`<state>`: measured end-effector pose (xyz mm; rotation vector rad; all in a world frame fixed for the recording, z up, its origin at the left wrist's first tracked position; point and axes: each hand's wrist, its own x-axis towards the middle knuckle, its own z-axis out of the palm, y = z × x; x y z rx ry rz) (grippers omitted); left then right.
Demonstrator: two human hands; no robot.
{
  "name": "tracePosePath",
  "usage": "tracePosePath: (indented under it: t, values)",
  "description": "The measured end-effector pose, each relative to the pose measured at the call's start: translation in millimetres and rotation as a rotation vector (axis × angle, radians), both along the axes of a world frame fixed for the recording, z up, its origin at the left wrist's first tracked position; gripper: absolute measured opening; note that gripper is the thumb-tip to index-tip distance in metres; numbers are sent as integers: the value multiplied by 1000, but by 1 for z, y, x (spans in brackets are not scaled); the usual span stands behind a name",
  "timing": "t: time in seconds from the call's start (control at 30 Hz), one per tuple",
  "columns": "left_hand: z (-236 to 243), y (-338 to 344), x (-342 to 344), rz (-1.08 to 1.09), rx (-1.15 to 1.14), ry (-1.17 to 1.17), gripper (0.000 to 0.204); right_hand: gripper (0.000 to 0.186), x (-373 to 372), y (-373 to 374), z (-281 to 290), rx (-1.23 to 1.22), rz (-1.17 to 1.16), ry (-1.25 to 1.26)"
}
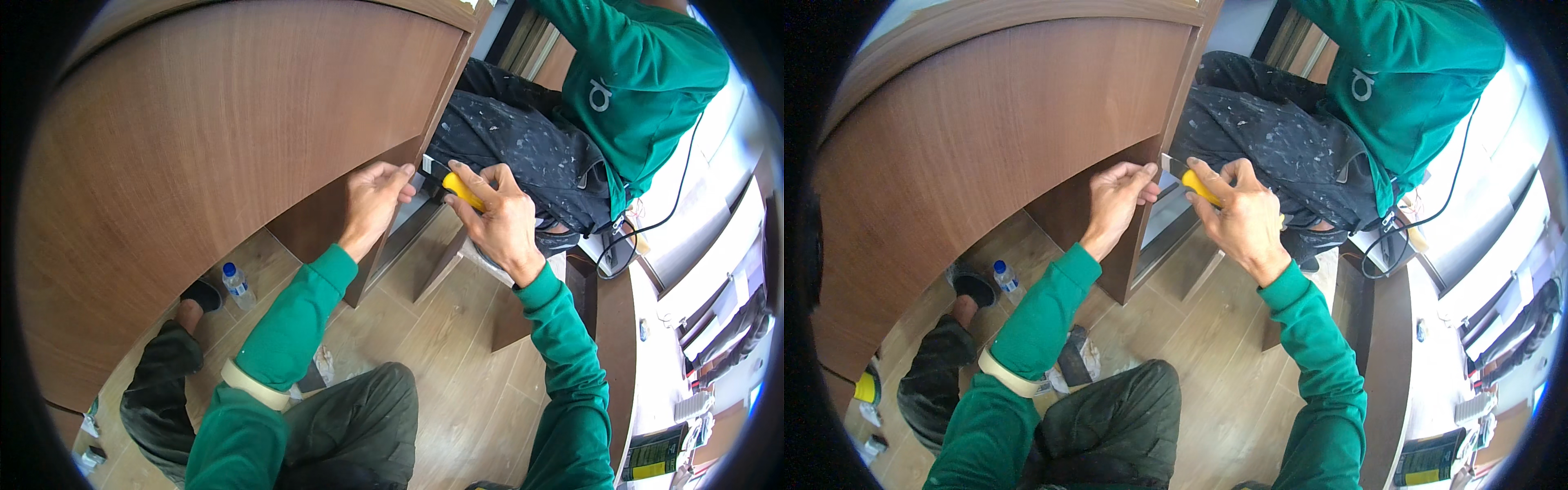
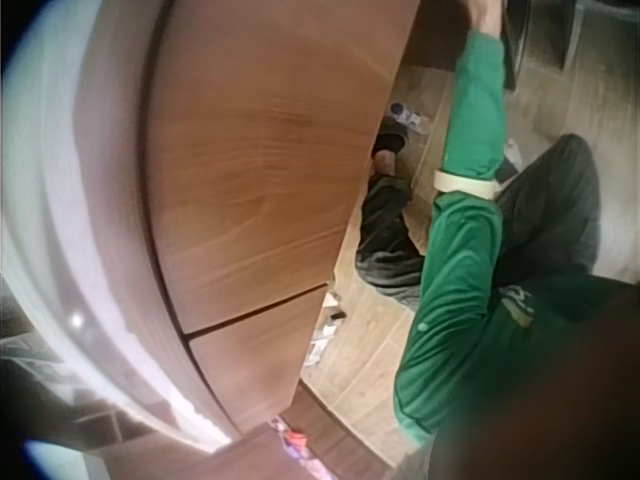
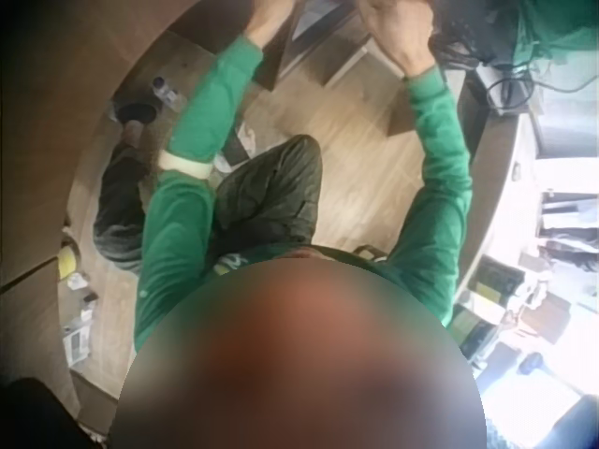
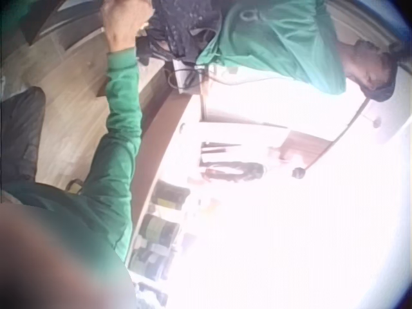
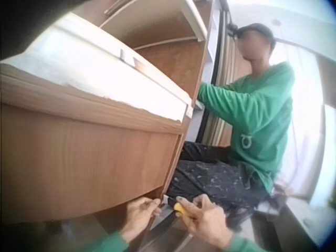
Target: The person sits on the floor and uses a utility knife to trim the edges of a wooden cabinet. A coworker applies sealant to the same cabinet while the person continues trimming.
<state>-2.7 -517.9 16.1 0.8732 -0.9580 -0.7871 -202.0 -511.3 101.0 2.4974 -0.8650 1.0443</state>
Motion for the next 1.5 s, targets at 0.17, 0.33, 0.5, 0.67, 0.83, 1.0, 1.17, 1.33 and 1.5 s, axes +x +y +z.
tracePosePath:
  t: [0.17,0.33,0.5,0.67,0.83,1.0,1.17,1.33,1.5]
  values:
    - [0,11,-2,-110,25,65,35,50,10,-13,-8,-64,-7,103]
    - [8,12,-4,-105,64,55,34,46,15,-15,-8,-77,-31,128]
    - [11,10,-6,-101,66,74,33,44,14,-13,-2,-129,-30,154]
    - [18,15,-12,-64,88,100,32,45,15,-10,0,-164,-52,176]
    - [17,17,-12,-51,79,106,31,45,17,-5,-1,-182,-69,175]
    - [25,19,-16,-41,41,145,30,45,18,-3,-2,-223,-99,132]
    - [22,19,-17,-48,59,152,29,46,19,-3,7,-213,-61,178]
    - [18,24,-19,-85,82,166,28,45,16,-5,-3,-164,-48,196]
    - [27,21,-21,-96,11,198,29,43,19,-2,11,-179,-78,166]
